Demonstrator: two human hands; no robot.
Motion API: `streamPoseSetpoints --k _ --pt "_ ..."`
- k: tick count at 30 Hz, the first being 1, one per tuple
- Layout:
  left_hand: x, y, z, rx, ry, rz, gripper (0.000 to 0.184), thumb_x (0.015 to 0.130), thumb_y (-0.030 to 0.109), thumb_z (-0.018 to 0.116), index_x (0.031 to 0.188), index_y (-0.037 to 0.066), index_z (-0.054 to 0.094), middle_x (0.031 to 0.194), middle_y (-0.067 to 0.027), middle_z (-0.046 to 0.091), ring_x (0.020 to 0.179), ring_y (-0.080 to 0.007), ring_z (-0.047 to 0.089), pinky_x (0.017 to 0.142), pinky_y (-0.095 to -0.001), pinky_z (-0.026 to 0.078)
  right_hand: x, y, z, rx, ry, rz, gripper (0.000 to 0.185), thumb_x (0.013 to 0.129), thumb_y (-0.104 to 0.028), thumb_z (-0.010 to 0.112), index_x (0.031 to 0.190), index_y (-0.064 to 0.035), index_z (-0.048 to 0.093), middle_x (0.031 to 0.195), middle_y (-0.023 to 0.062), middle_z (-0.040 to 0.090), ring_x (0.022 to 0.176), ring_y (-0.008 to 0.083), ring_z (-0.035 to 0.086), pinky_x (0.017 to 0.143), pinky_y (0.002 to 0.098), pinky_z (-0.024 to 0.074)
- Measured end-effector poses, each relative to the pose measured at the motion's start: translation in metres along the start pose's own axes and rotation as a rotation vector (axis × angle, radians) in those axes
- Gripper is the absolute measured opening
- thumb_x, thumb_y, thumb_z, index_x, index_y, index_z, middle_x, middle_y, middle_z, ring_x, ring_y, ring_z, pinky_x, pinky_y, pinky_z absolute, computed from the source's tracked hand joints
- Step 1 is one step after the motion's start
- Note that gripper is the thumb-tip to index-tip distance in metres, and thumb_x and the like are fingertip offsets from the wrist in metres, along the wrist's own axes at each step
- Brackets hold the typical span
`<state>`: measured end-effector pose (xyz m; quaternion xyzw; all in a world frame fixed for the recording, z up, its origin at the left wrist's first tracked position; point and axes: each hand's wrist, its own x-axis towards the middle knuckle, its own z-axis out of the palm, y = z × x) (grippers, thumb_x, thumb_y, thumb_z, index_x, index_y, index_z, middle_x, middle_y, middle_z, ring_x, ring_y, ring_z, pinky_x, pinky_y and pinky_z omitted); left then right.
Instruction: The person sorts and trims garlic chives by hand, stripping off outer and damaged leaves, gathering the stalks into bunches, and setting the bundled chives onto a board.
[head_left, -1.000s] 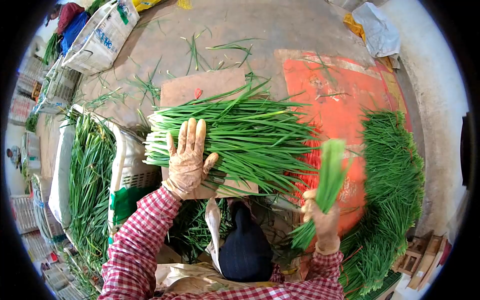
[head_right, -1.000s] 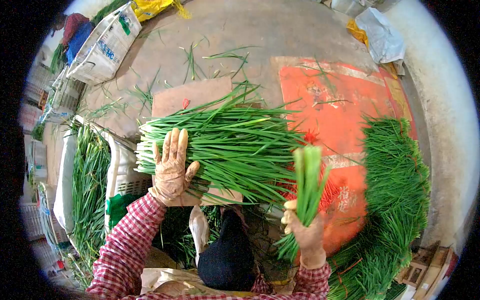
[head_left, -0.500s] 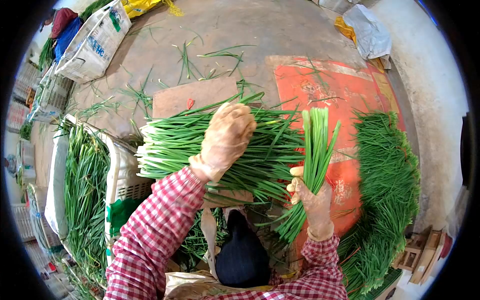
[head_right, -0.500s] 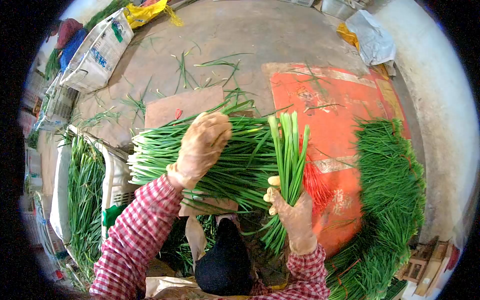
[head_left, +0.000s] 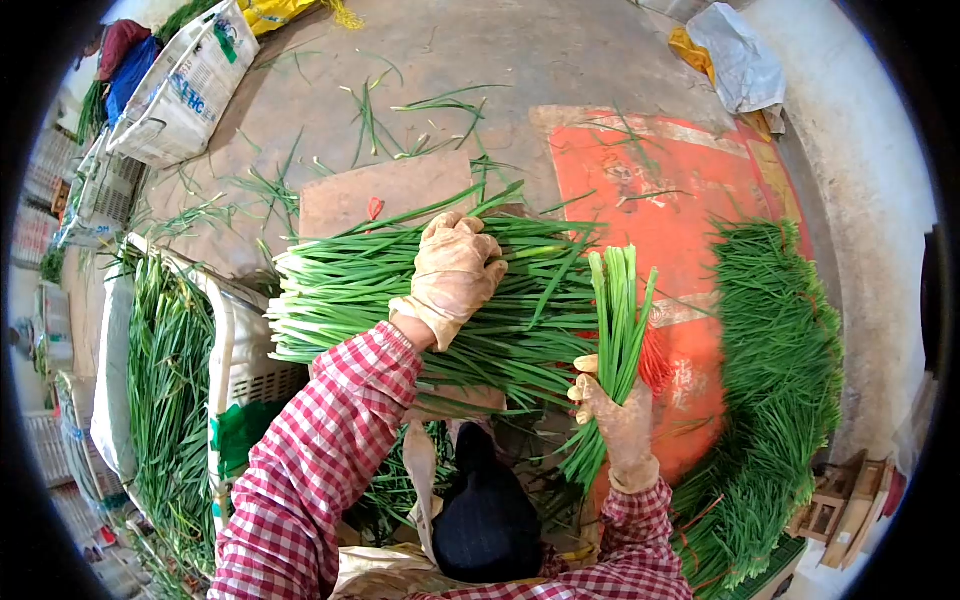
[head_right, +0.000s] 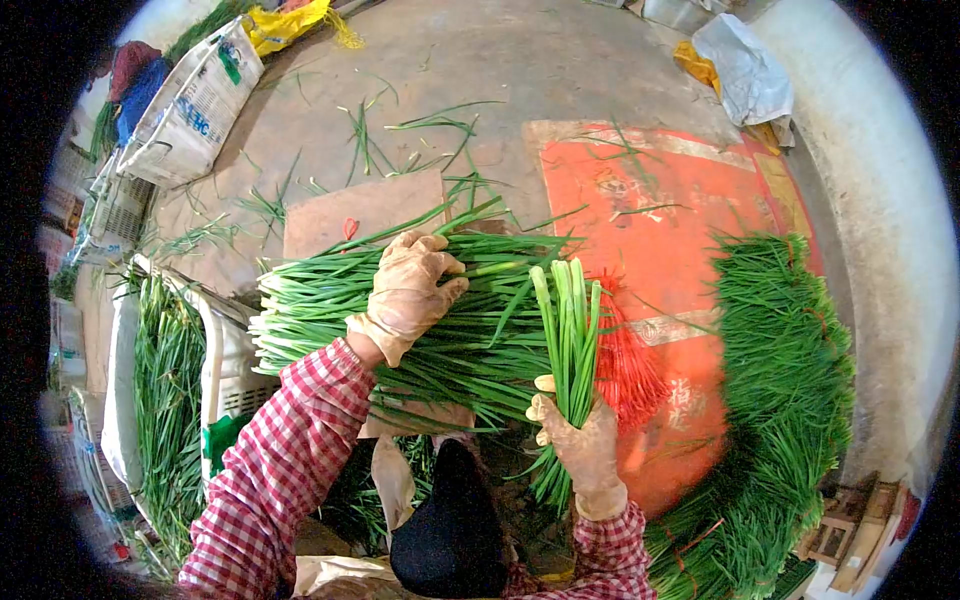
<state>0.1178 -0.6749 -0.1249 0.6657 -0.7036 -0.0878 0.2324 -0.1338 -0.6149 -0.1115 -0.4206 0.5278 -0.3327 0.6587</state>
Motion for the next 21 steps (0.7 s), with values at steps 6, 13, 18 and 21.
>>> streamPoseSetpoints --k 6,13,18,21 --pt "-0.013 -0.004 -0.008 -0.144 0.179 -0.055 0.020 0.080 0.019 0.068 0.095 0.006 0.069 0.107 -0.0148 0.063 0.103 -0.0265 0.056 0.092 -0.0360 0.042 0.001 0.004 0.001 -0.036 0.053 0.019 0.025 0.082 -0.005 0.065 0.105 0.0007 0.057 0.084 0.0057 0.062 0.069 0.0113 0.061 0.050 0.0203 0.0478" --pt "-0.012 -0.026 -0.009 -1.326 0.271 -0.386 0.022 0.094 0.021 0.052 0.099 0.002 0.062 0.070 -0.0063 0.065 0.067 -0.0127 0.059 0.066 -0.0230 0.044 0.001 0.003 0.004 -0.012 0.043 0.035 0.024 0.083 -0.005 0.065 0.104 0.0006 0.057 0.082 0.0047 0.061 0.068 0.0107 0.061 0.049 0.0203 0.0471" --pt "-0.012 -0.031 -0.016 -1.325 0.232 -0.538 0.023 0.094 0.019 0.052 0.099 0.000 0.062 0.057 -0.0014 0.054 0.049 -0.0100 0.047 0.055 -0.0214 0.042 0.002 0.007 0.007 -0.135 -0.044 0.059 0.024 0.083 -0.008 0.066 0.103 -0.0008 0.057 0.081 0.0033 0.061 0.067 0.0091 0.060 0.051 0.0198 0.0461" --pt "-0.015 -0.036 -0.024 -1.477 0.185 -0.462 0.024 0.094 0.020 0.052 0.100 -0.001 0.061 0.063 -0.0007 0.054 0.048 -0.0093 0.046 0.055 -0.0220 0.043 0.013 0.004 0.008 -0.322 -0.011 0.025 0.028 0.081 -0.013 0.068 0.103 0.0003 0.057 0.078 0.0043 0.063 0.067 0.0116 0.060 0.055 0.0258 0.0486"
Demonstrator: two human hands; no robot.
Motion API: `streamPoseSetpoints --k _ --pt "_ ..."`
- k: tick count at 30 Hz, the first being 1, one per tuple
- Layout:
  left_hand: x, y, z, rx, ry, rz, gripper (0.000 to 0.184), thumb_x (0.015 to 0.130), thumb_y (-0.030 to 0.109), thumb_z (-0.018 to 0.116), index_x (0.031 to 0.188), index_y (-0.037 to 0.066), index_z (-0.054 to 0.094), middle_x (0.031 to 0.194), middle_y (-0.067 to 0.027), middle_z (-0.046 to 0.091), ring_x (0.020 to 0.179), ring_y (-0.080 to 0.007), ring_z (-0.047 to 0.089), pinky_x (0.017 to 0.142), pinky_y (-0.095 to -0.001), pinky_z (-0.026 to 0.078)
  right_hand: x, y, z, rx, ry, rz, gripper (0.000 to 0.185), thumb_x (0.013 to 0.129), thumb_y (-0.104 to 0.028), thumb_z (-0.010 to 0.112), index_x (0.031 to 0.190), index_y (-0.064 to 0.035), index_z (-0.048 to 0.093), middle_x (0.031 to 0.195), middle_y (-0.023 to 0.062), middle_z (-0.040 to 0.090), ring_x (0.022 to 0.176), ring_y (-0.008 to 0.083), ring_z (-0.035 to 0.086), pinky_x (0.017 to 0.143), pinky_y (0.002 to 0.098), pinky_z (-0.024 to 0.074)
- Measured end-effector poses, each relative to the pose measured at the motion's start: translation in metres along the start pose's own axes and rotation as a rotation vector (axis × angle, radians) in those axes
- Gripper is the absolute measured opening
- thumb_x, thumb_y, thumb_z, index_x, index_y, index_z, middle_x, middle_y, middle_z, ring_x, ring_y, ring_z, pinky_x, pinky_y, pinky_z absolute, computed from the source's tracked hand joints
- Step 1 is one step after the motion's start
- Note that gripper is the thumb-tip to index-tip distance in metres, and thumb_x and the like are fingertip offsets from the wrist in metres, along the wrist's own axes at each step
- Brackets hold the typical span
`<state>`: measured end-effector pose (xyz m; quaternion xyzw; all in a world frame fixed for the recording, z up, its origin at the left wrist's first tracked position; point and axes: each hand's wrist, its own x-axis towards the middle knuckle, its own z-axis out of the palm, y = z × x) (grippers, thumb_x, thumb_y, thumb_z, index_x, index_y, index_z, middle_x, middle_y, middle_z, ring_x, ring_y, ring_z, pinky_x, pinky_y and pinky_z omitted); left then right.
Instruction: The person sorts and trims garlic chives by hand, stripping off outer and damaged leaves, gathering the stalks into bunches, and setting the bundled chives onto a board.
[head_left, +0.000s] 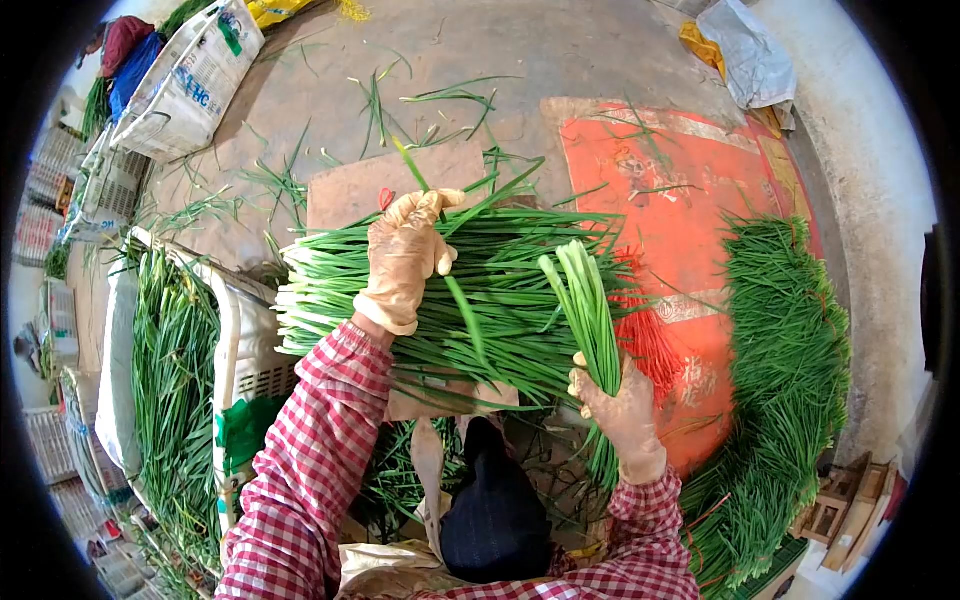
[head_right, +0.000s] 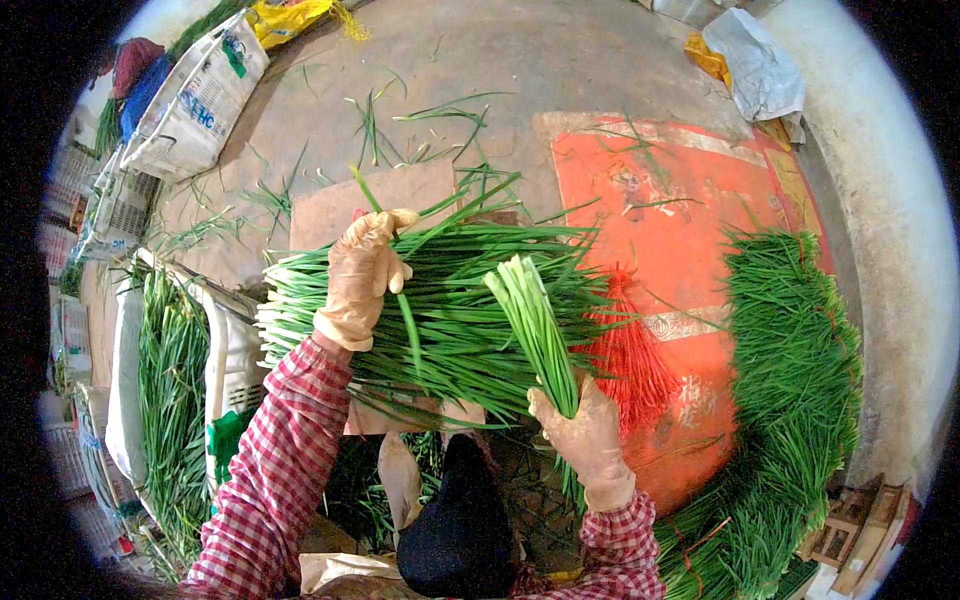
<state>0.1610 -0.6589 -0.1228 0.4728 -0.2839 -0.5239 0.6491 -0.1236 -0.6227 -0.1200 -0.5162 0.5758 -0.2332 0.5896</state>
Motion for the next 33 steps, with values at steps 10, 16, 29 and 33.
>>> streamPoseSetpoints --k 10,16,29,33 --pt "-0.082 0.044 0.001 0.266 -0.601 -0.134 0.020 0.084 0.022 0.065 0.084 0.002 0.068 0.095 -0.0144 0.067 0.097 -0.0251 0.062 0.083 -0.0357 0.049 -0.011 0.019 -0.016 -1.003 0.057 -0.224 0.026 0.080 -0.032 0.062 0.090 -0.0086 0.059 0.072 0.0173 0.062 0.071 0.0364 0.062 0.061 0.0461 0.0499" --pt "-0.132 -0.009 0.004 0.532 -0.820 0.042 0.021 0.085 0.031 0.061 0.085 0.010 0.065 0.070 -0.0067 0.061 0.065 -0.0261 0.059 0.059 -0.0361 0.048 -0.017 0.035 -0.012 -0.961 0.079 -0.219 0.028 0.077 -0.031 0.065 0.090 -0.0067 0.059 0.074 0.0167 0.062 0.068 0.0350 0.062 0.059 0.0447 0.0499" --pt "-0.031 -0.009 0.030 1.768 -0.440 0.730 0.013 0.082 0.016 0.056 0.092 0.008 0.058 0.055 -0.0063 0.049 0.048 -0.0251 0.051 0.044 -0.0382 0.040 -0.018 0.048 -0.014 -0.991 0.078 -0.320 0.030 0.076 -0.030 0.068 0.095 -0.0076 0.060 0.072 0.0151 0.062 0.063 0.0340 0.062 0.056 0.0431 0.0499" --pt "-0.033 -0.009 0.011 1.804 -0.393 0.669 0.018 0.082 0.017 0.057 0.097 0.007 0.059 0.057 -0.0076 0.053 0.052 -0.0275 0.054 0.049 -0.0395 0.042 -0.026 0.033 -0.023 -0.766 0.039 -0.333 0.028 0.078 -0.023 0.067 0.100 -0.0068 0.060 0.077 0.0147 0.064 0.065 0.0305 0.063 0.057 0.0382 0.0512"
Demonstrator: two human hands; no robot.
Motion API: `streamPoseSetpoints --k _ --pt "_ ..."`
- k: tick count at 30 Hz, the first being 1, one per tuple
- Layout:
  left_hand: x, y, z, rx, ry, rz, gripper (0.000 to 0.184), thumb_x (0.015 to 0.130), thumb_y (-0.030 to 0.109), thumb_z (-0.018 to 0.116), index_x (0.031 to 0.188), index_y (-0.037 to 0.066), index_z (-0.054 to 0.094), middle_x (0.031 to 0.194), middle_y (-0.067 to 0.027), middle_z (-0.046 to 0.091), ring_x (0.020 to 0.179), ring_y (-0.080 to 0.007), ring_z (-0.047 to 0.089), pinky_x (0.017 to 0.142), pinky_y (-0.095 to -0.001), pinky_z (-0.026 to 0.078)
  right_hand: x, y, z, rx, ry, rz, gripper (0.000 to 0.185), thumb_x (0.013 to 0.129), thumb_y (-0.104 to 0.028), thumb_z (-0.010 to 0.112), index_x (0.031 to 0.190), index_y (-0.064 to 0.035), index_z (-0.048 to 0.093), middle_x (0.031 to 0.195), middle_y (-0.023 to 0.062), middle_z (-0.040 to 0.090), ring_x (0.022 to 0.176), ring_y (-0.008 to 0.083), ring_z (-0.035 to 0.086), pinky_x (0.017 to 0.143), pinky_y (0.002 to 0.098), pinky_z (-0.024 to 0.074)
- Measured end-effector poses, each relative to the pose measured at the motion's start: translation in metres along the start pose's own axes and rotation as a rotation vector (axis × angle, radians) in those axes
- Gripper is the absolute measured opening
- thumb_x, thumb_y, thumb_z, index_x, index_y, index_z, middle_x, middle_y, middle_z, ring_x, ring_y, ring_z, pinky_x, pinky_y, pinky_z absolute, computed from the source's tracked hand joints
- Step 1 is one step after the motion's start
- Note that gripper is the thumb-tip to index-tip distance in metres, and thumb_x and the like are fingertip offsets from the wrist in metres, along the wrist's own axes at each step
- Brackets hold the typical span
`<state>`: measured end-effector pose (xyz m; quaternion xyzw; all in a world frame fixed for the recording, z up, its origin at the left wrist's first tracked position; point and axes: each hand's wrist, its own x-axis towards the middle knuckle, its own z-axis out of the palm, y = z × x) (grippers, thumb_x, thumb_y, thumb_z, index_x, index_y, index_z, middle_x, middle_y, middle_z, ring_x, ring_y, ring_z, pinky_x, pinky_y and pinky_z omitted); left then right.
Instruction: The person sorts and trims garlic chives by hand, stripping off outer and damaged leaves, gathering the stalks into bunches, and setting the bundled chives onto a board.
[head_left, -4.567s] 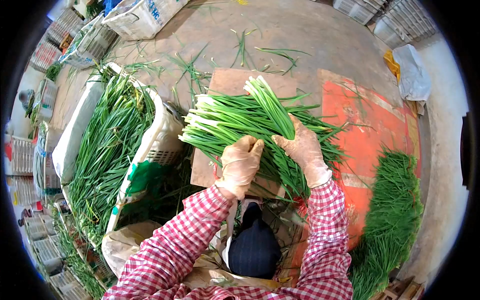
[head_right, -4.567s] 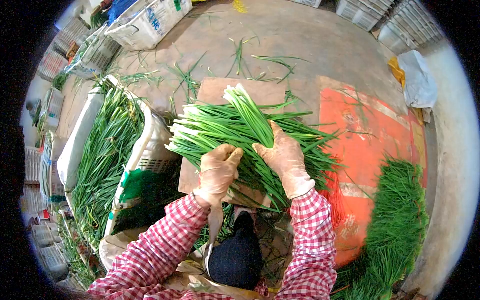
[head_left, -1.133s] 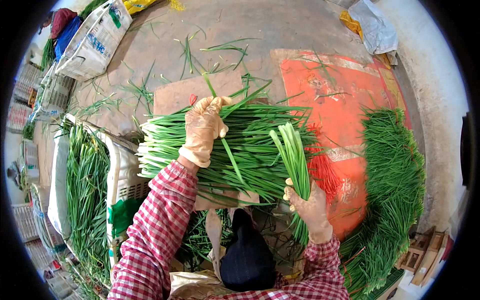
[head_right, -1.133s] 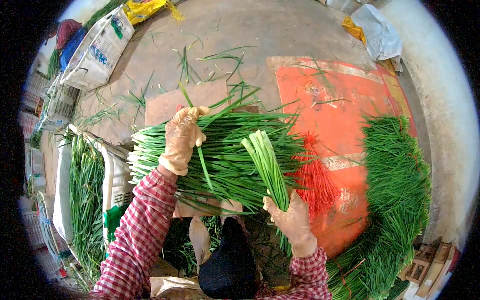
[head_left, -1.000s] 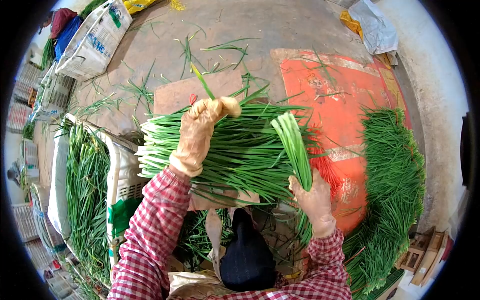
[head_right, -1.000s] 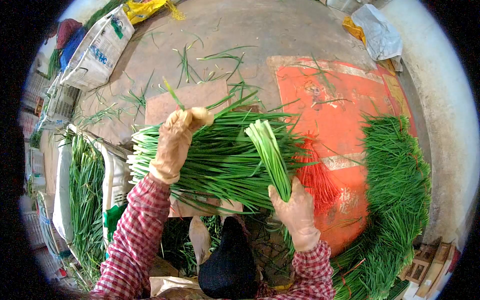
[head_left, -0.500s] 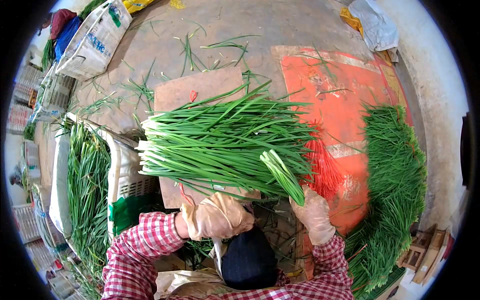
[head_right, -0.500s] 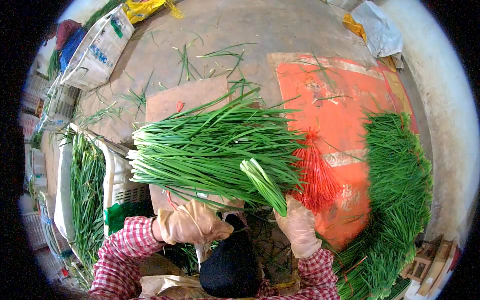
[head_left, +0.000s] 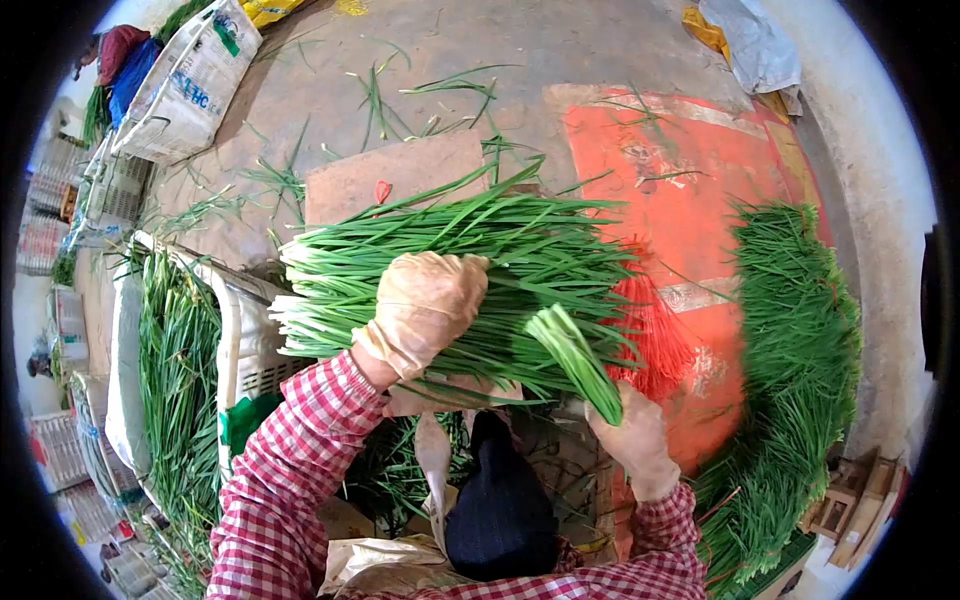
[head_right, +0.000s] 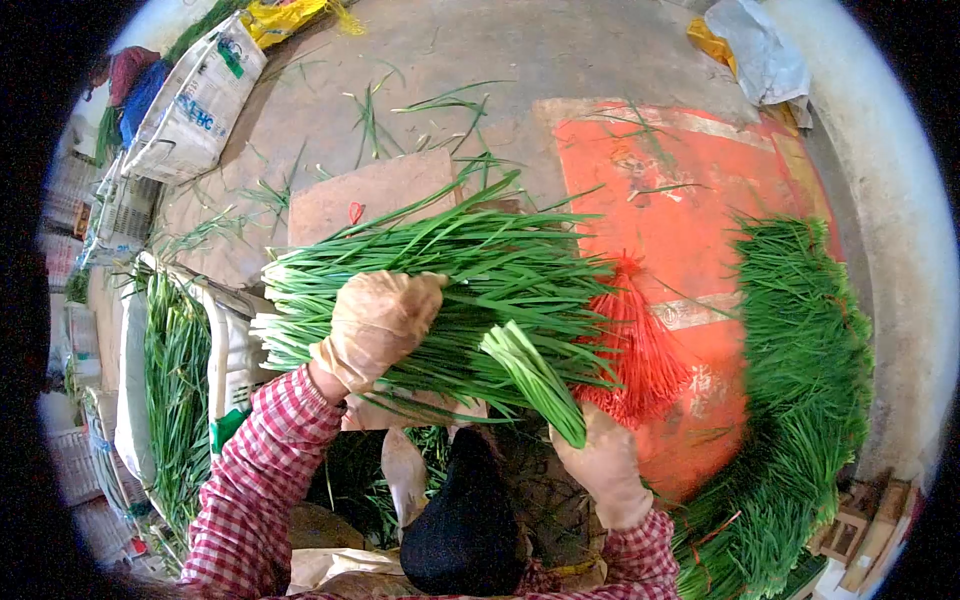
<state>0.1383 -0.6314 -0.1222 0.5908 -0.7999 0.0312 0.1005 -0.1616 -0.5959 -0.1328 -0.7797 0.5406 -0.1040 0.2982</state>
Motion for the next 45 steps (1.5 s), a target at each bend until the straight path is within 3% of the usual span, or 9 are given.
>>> streamPoseSetpoints --k 2,5,12,20,26,32,38,44,45 --pt "-0.003 0.000 0.000 -0.007 0.009 -0.080 0.019 0.083 0.020 0.058 0.098 0.008 0.059 0.059 -0.0084 0.055 0.053 -0.0281 0.055 0.050 -0.0395 0.043 -0.002 -0.001 -0.005 0.082 0.040 -0.051 0.026 0.080 -0.019 0.066 0.101 -0.0058 0.059 0.078 0.0126 0.065 0.064 0.0269 0.064 0.056 0.0351 0.0516" --pt "-0.004 0.005 0.000 -0.013 0.012 -0.257 0.028 0.083 0.031 0.061 0.100 0.009 0.059 0.065 -0.0112 0.061 0.058 -0.0294 0.059 0.053 -0.0390 0.046 0.001 -0.014 -0.016 0.930 -0.093 0.281 0.017 0.085 -0.011 0.063 0.099 -0.0016 0.058 0.078 0.0019 0.063 0.067 0.0085 0.060 0.053 0.0211 0.0472" --pt "-0.002 0.005 -0.009 -0.103 0.031 -0.288 0.027 0.081 0.030 0.065 0.099 0.010 0.060 0.060 -0.0111 0.058 0.055 -0.0285 0.058 0.052 -0.0388 0.045 0.034 -0.019 0.027 0.954 -0.199 0.426 0.020 0.087 -0.019 0.062 0.095 -0.0012 0.057 0.079 0.0034 0.062 0.063 0.0086 0.059 0.048 0.0212 0.0471" --pt "-0.002 0.021 0.004 -0.036 0.017 0.025 0.024 0.081 0.016 0.060 0.103 0.008 0.060 0.061 -0.0094 0.055 0.052 -0.0269 0.055 0.047 -0.0384 0.042 0.017 -0.016 0.050 1.075 -0.241 0.524 0.021 0.084 -0.016 0.065 0.097 -0.0004 0.058 0.077 0.0033 0.059 0.059 0.0098 0.058 0.045 0.0209 0.0466" --pt "0.007 0.000 0.012 -0.159 0.012 -0.269 0.017 0.083 0.018 0.059 0.098 0.009 0.060 0.066 -0.0131 0.061 0.059 -0.0304 0.060 0.052 -0.0393 0.046 0.020 -0.016 0.047 0.979 -0.246 0.522 0.023 0.083 -0.017 0.067 0.095 0.0000 0.057 0.076 0.0041 0.059 0.059 0.0101 0.058 0.045 0.0215 0.0466" --pt "0.012 0.002 0.005 -0.153 -0.078 -0.313 0.031 0.082 0.024 0.064 0.107 0.010 0.054 0.060 -0.0112 0.057 0.055 -0.0311 0.058 0.050 -0.0402 0.043 0.022 -0.020 0.046 0.994 -0.245 0.520 0.022 0.083 -0.016 0.067 0.094 0.0002 0.057 0.076 0.0042 0.059 0.059 0.0101 0.058 0.046 0.0215 0.0468" --pt "0.016 0.005 0.008 -0.067 0.099 -0.187 0.033 0.083 0.023 0.062 0.114 0.015 0.056 0.052 -0.0070 0.051 0.047 -0.0250 0.054 0.044 -0.0359 0.040 0.021 -0.017 0.050 0.920 -0.271 0.514 0.021 0.084 -0.016 0.065 0.095 -0.0003 0.057 0.079 0.0045 0.062 0.062 0.0100 0.060 0.046 0.0229 0.0479" --pt "0.029 -0.011 0.027 -0.116 0.016 -0.151 0.030 0.083 0.024 0.061 0.112 0.015 0.061 0.062 -0.0111 0.060 0.058 -0.0284 0.060 0.052 -0.0398 0.045 0.021 -0.016 0.050 0.921 -0.258 0.512 0.020 0.084 -0.017 0.065 0.094 -0.0005 0.058 0.079 0.0049 0.064 0.061 0.0101 0.061 0.047 0.0234 0.0488" --pt "0.035 -0.005 0.012 -0.053 -0.154 -0.287 0.023 0.082 0.024 0.061 0.102 0.013 0.065 0.072 -0.0118 0.064 0.067 -0.0309 0.063 0.056 -0.0393 0.048 0.022 -0.020 0.047 0.915 -0.262 0.528 0.019 0.084 -0.016 0.066 0.093 -0.0011 0.058 0.077 0.0045 0.062 0.061 0.0101 0.060 0.047 0.0228 0.0484"
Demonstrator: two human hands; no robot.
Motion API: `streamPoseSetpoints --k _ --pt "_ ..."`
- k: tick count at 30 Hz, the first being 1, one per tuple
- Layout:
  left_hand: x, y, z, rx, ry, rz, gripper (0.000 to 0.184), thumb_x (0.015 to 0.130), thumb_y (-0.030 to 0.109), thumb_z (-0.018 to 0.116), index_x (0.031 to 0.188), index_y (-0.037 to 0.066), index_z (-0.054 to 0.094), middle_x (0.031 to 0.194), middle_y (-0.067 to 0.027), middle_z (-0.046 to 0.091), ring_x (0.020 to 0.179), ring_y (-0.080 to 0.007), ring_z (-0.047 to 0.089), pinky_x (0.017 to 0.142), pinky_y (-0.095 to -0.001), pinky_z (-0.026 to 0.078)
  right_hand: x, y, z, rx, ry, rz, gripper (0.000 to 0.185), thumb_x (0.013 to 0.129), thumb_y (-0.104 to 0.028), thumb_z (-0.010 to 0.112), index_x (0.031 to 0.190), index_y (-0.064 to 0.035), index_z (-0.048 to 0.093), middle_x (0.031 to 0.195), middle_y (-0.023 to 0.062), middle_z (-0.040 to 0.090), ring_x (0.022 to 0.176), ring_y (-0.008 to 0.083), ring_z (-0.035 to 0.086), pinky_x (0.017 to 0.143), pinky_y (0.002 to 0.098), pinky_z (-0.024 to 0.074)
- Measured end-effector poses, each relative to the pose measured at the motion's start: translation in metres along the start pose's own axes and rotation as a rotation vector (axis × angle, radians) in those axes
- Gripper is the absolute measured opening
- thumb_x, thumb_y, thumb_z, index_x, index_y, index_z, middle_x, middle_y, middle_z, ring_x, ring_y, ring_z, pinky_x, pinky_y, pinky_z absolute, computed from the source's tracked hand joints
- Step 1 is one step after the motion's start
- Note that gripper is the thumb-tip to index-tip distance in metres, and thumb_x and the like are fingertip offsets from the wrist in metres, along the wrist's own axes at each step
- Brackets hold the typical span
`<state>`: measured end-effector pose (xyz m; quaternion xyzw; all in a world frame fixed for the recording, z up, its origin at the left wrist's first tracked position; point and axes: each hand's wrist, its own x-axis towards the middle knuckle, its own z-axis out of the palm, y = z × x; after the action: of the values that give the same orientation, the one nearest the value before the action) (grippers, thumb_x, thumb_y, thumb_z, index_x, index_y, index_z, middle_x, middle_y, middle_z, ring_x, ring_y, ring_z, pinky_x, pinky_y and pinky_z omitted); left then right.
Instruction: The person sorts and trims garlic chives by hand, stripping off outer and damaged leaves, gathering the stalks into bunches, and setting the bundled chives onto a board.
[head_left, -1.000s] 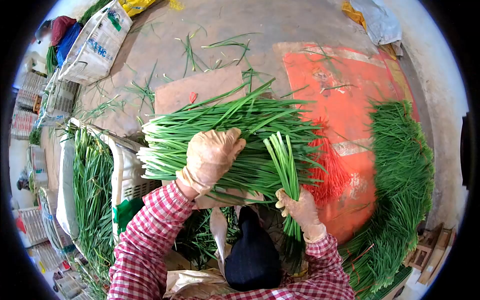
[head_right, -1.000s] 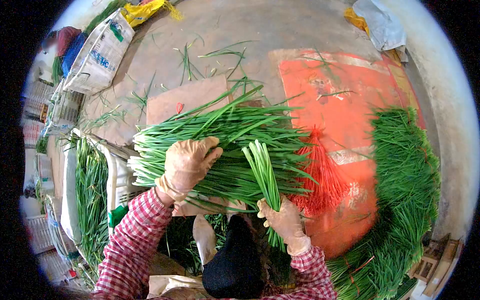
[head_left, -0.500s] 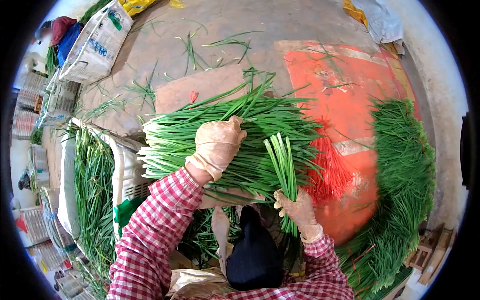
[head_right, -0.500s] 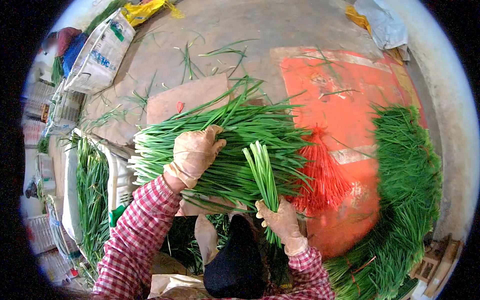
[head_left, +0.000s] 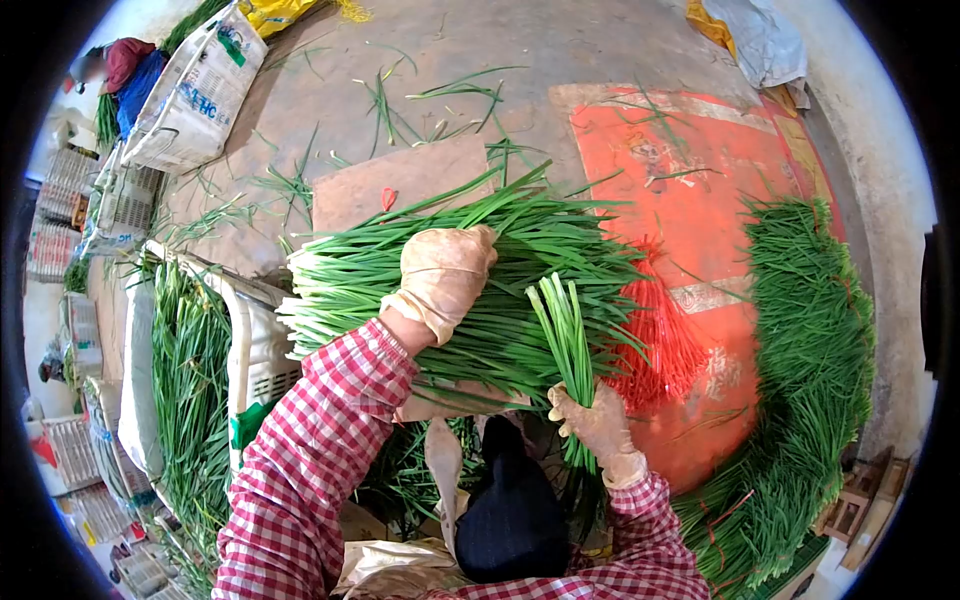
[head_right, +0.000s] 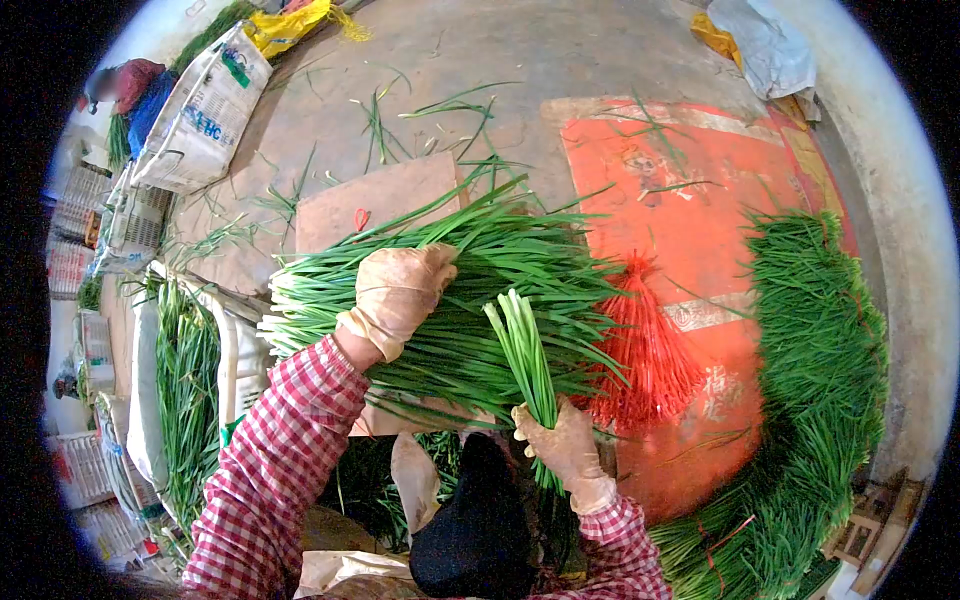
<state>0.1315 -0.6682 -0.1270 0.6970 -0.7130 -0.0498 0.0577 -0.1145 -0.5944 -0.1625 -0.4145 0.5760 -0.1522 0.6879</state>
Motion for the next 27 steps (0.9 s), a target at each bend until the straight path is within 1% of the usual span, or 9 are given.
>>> streamPoseSetpoints --k 5,7,12,16,19,20,24,26,27 --pt "-0.009 -0.002 -0.020 -0.634 0.099 -0.063 0.016 0.082 0.019 0.066 0.093 0.008 0.070 0.081 -0.0099 0.068 0.053 -0.0163 0.058 0.051 -0.0333 0.045 0.004 0.008 -0.001 0.014 0.000 -0.023 0.018 0.083 -0.016 0.067 0.091 -0.0017 0.058 0.076 0.0040 0.060 0.060 0.0098 0.059 0.047 0.0220 0.0476" --pt "-0.013 0.007 -0.053 -1.354 -0.132 -0.394 0.014 0.085 0.014 0.064 0.095 0.006 0.070 0.083 -0.0055 0.069 0.055 -0.0083 0.053 0.051 -0.0286 0.044 0.005 0.011 0.000 0.033 0.002 -0.033 0.018 0.085 -0.017 0.063 0.093 -0.0012 0.059 0.078 0.0039 0.064 0.061 0.0096 0.060 0.047 0.0232 0.0482" --pt "-0.003 -0.011 -0.054 -1.664 0.011 -0.262 0.028 0.090 0.022 0.056 0.105 -0.001 0.059 0.072 -0.0071 0.065 0.042 -0.0077 0.046 0.039 -0.0166 0.032 0.003 0.005 0.004 -0.019 0.015 -0.012 0.018 0.084 -0.015 0.064 0.093 -0.0007 0.059 0.077 0.0035 0.062 0.061 0.0096 0.059 0.048 0.0235 0.0477" --pt "-0.022 -0.009 -0.085 -1.817 -0.092 -0.071 0.029 0.089 0.025 0.056 0.104 0.000 0.059 0.058 -0.0054 0.055 0.036 -0.0089 0.041 0.036 -0.0200 0.030 0.004 0.006 0.005 0.005 0.027 -0.032 0.017 0.084 -0.014 0.064 0.092 -0.0003 0.058 0.076 0.0036 0.061 0.061 0.0101 0.059 0.048 0.0238 0.0473" --pt "-0.020 -0.016 -0.114 -2.169 -0.050 0.127 0.031 0.091 0.023 0.055 0.112 0.000 0.057 0.078 -0.0134 0.066 0.056 -0.0152 0.061 0.051 -0.0220 0.051 0.006 0.006 0.006 -0.038 0.018 -0.006 0.017 0.084 -0.013 0.064 0.093 -0.0003 0.057 0.077 0.0043 0.062 0.061 0.0103 0.059 0.047 0.0240 0.0472" --pt "-0.025 0.009 -0.151 -2.365 0.276 -0.215 0.022 0.092 0.021 0.052 0.100 0.002 0.057 0.069 -0.0078 0.059 0.048 -0.0119 0.053 0.045 -0.0209 0.047 0.008 0.008 0.006 -0.042 0.012 -0.010 0.017 0.084 -0.013 0.064 0.093 -0.0003 0.057 0.077 0.0043 0.062 0.061 0.0103 0.059 0.047 0.0240 0.0472" --pt "-0.077 -0.035 -0.142 -2.296 0.417 0.190 0.038 0.085 0.017 0.060 0.117 -0.001 0.052 0.103 -0.0184 0.061 0.084 -0.0264 0.064 0.073 -0.0356 0.055 0.007 0.009 0.005 0.000 0.036 -0.011 0.018 0.083 -0.013 0.065 0.094 -0.0005 0.057 0.078 0.0050 0.062 0.061 0.0107 0.059 0.047 0.0240 0.0472" --pt "-0.120 -0.032 -0.134 -2.192 0.568 0.052 0.036 0.083 0.017 0.062 0.113 -0.002 0.055 0.099 -0.0186 0.064 0.080 -0.0263 0.064 0.070 -0.0351 0.055 0.008 0.021 -0.001 0.161 0.009 -0.060 0.018 0.082 -0.012 0.066 0.094 -0.0002 0.058 0.076 0.0052 0.062 0.059 0.0106 0.058 0.047 0.0231 0.0466" --pt "-0.143 -0.034 -0.132 -2.039 0.282 -0.056 0.025 0.086 0.017 0.059 0.102 -0.002 0.059 0.087 -0.0153 0.062 0.070 -0.0229 0.061 0.061 -0.0315 0.052 0.004 0.018 -0.004 -0.102 0.057 -0.158 0.016 0.083 -0.011 0.065 0.093 0.0002 0.059 0.076 0.0051 0.062 0.059 0.0108 0.058 0.046 0.0216 0.0458"
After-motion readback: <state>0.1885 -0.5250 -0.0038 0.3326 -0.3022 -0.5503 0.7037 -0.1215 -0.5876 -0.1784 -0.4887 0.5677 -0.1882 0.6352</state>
